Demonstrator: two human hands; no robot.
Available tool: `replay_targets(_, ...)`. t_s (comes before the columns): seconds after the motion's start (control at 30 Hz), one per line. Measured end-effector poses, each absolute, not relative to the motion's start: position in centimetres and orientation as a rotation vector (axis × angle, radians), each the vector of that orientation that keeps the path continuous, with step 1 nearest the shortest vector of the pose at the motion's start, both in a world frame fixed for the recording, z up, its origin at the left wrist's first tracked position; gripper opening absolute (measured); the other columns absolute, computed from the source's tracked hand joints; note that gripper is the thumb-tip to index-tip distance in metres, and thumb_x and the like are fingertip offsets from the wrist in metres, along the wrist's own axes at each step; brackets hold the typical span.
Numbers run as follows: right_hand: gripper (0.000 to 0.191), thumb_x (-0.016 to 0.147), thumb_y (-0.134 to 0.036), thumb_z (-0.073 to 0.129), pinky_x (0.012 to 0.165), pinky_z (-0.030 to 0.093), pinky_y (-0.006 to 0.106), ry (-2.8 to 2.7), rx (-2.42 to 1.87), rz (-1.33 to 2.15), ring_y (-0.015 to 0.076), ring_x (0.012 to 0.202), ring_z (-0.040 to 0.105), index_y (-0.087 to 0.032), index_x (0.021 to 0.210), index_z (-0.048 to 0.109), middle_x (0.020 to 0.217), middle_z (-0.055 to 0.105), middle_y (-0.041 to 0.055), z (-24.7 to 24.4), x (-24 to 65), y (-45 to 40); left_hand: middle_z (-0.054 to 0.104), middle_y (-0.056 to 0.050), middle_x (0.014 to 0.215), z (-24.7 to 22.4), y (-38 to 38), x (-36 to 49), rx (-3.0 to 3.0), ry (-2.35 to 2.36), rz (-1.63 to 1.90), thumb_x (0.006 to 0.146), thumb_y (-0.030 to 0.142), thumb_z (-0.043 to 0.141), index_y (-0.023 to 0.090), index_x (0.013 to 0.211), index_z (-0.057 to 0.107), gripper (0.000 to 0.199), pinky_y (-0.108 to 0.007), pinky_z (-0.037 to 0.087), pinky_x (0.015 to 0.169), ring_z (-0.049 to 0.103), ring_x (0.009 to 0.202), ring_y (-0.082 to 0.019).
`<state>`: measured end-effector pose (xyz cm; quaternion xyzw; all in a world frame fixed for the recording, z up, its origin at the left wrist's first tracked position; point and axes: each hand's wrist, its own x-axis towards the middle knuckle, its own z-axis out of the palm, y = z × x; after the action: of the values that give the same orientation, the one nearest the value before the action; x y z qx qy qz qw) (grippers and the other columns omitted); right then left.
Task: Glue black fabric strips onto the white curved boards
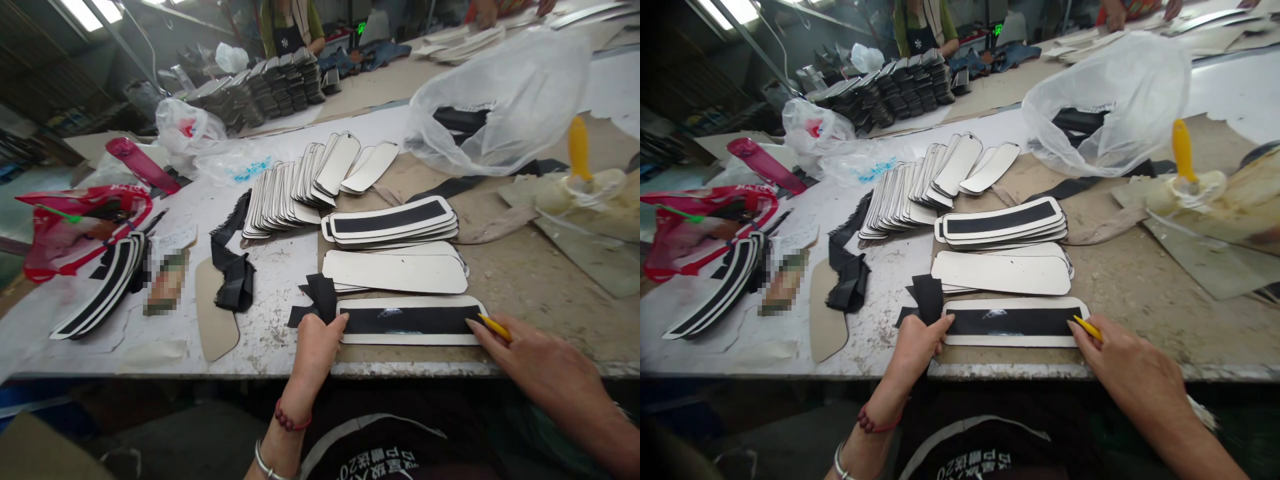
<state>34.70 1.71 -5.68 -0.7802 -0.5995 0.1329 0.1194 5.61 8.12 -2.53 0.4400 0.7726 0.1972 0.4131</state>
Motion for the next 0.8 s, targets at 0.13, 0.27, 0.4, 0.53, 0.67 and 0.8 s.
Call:
replay_targets(0.13,0.04,0.091,-0.05,0.036,0.053,0.037,0.033,-1.965,-2.486,0.156,0.0298,0.062,0.066,-0.022,0.086,0.064,0.063,0.066,0.0081,-4.6,34.1,2.1,0.048,-0.005,0.03,-2.6,8.1,5.6,1.154,1.979,0.457,0.07,0.04,0.065,0.02,0.03,0.05,0.048,-0.032,0.037,0.048,0.05,0.036,-0.019)
replay_targets(0.27,0.033,0.091,-0.049,0.044,0.055,0.038,0.03,-1.9,-2.586,0.238,0.0282,0.067,0.068,-0.023,0.083,0.063,0.066,0.069,0.0067,-3.7,33.8,2.8,0.053,-0.009,0.033,-3.0,8.3,5.4,1.192,2.038,0.363,0.071,0.045,0.065,0.02,0.028,0.05,0.052,-0.035,0.038,0.054,0.053,0.041,-0.023)
replay_targets(0.4,0.031,0.093,-0.044,0.043,0.057,0.037,0.029,-1.864,-2.557,0.277,0.0258,0.069,0.068,-0.023,0.082,0.061,0.07,0.07,0.0062,-3.9,33.8,2.9,0.055,-0.009,0.035,-2.9,8.5,5.4,1.198,2.048,0.285,0.073,0.046,0.065,0.02,0.032,0.055,0.05,-0.035,0.039,0.06,0.056,0.047,-0.025)
replay_targets(0.53,0.03,0.095,-0.04,0.041,0.057,0.035,0.029,-1.859,-2.526,0.244,0.0244,0.068,0.067,-0.022,0.084,0.062,0.071,0.07,0.0063,-4.2,33.7,2.6,0.055,-0.009,0.035,-2.4,8.4,5.5,1.21,2.061,0.257,0.074,0.048,0.063,0.02,0.031,0.055,0.051,-0.035,0.038,0.062,0.056,0.048,-0.025)
replay_targets(0.67,0.028,0.095,-0.037,0.042,0.057,0.035,0.029,-1.861,-2.542,0.248,0.0243,0.069,0.068,-0.022,0.084,0.062,0.069,0.07,0.0058,-4.1,33.6,2.6,0.056,-0.011,0.037,-2.5,8.2,5.5,1.225,2.064,0.267,0.074,0.051,0.059,0.022,0.03,0.052,0.053,-0.037,0.038,0.063,0.056,0.05,-0.026)
replay_targets(0.8,0.025,0.094,-0.034,0.043,0.055,0.035,0.029,-1.853,-2.579,0.217,0.0242,0.068,0.068,-0.021,0.082,0.061,0.07,0.07,0.0056,-3.9,33.3,2.8,0.058,-0.014,0.041,-2.6,8.1,5.6,1.242,2.043,0.289,0.071,0.058,0.053,0.023,0.03,0.05,0.054,-0.038,0.038,0.063,0.057,0.052,-0.028)
